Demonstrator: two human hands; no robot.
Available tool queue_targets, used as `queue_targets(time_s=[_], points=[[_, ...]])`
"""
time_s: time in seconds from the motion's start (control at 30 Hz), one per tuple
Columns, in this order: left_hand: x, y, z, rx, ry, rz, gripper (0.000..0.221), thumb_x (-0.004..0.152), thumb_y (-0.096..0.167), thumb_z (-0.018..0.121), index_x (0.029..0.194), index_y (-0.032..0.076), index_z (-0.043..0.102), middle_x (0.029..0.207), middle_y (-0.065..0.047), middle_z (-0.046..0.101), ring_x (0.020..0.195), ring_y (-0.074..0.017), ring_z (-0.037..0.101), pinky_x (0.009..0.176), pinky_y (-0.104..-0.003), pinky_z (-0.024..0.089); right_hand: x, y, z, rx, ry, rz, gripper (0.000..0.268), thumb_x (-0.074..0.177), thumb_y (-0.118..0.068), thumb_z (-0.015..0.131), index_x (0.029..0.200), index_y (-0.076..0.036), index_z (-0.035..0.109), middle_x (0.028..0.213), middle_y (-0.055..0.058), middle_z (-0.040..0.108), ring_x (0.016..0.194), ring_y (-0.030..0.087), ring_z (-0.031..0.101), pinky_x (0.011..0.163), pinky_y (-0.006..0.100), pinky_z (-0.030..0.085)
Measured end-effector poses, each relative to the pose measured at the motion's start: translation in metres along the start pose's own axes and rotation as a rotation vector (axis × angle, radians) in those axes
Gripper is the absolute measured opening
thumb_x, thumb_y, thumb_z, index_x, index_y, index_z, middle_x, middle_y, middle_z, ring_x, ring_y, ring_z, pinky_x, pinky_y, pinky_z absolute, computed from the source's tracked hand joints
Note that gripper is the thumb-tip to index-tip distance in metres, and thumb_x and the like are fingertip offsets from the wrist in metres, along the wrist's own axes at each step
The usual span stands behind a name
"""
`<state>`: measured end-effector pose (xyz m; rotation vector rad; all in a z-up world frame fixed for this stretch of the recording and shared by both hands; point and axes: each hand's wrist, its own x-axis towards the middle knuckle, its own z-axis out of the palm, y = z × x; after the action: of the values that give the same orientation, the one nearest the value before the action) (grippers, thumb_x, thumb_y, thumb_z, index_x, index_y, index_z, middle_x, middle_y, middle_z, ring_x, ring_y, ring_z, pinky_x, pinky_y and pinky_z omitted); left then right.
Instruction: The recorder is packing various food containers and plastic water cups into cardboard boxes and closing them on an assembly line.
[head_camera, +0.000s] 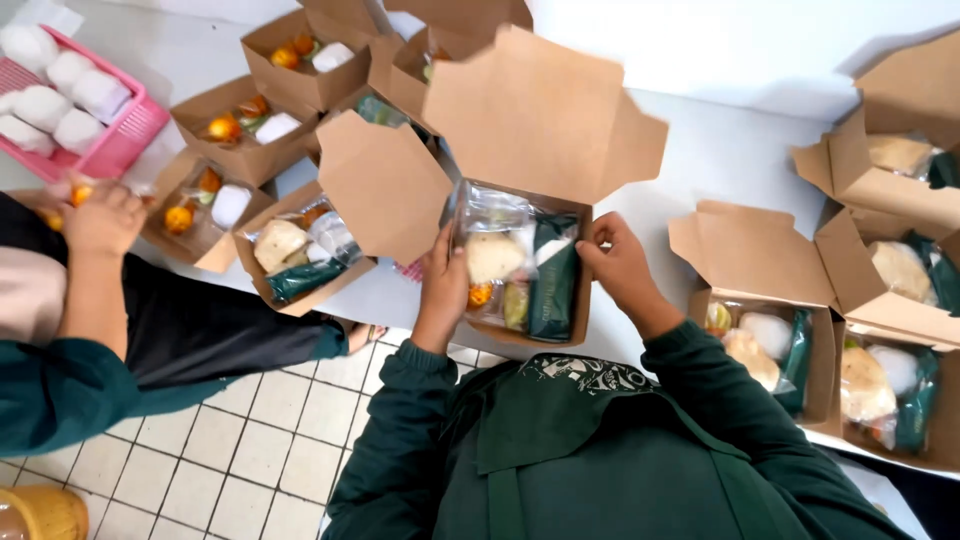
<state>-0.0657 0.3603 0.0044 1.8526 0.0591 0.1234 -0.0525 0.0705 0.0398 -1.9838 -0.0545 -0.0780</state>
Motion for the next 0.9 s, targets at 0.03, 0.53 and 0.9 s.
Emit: queue_targets(time_s=[0.03, 0.53, 0.9], points=[[-0.001, -0.004, -0.003, -0.004, 0.028, 0.015, 0.051, 0.103, 0.02, 0.047, 0.151, 0.006, 0.048, 0.148, -0.024, 0.054, 0.138, -0.0352, 0.053, 0.117, -0.041, 0.04, 0.009, 0.008, 0.004, 0.306, -0.033, 0.123, 0.027, 0.095, -0.031, 0.065, 0.107, -0.008, 0.057, 0.09, 0.002, 0.059, 0.072, 0.014, 0.056, 0.057, 0.031, 0.046], [-0.036, 0.028, -0.039, 0.065, -0.055, 0.207, 0.051, 0.095, 0.017, 0.06, 0.141, -0.002, 0.046, 0.135, -0.023, 0.053, 0.126, -0.0419, 0.05, 0.111, -0.049, 0.036, 0.042, -0.062, -0.068, 0.764, -0.384, 0.058, 0.078, 0.101, -0.072, 0.032, 0.127, -0.009, 0.07, 0.131, 0.014, 0.069, 0.143, 0.032, 0.052, 0.122, 0.057, 0.023], [0.006, 0.042, -0.083, 0.436, -0.268, 0.672, 0.054, 0.085, 0.039, 0.072, 0.131, 0.012, 0.065, 0.139, -0.014, 0.058, 0.137, -0.0372, 0.043, 0.114, -0.059, 0.026, 0.02, -0.227, 0.056, -0.678, -0.598, -1.073, 0.079, 0.07, -0.046, 0.077, 0.143, -0.022, 0.055, 0.154, 0.011, 0.051, 0.141, 0.035, 0.04, 0.107, 0.07, 0.019]])
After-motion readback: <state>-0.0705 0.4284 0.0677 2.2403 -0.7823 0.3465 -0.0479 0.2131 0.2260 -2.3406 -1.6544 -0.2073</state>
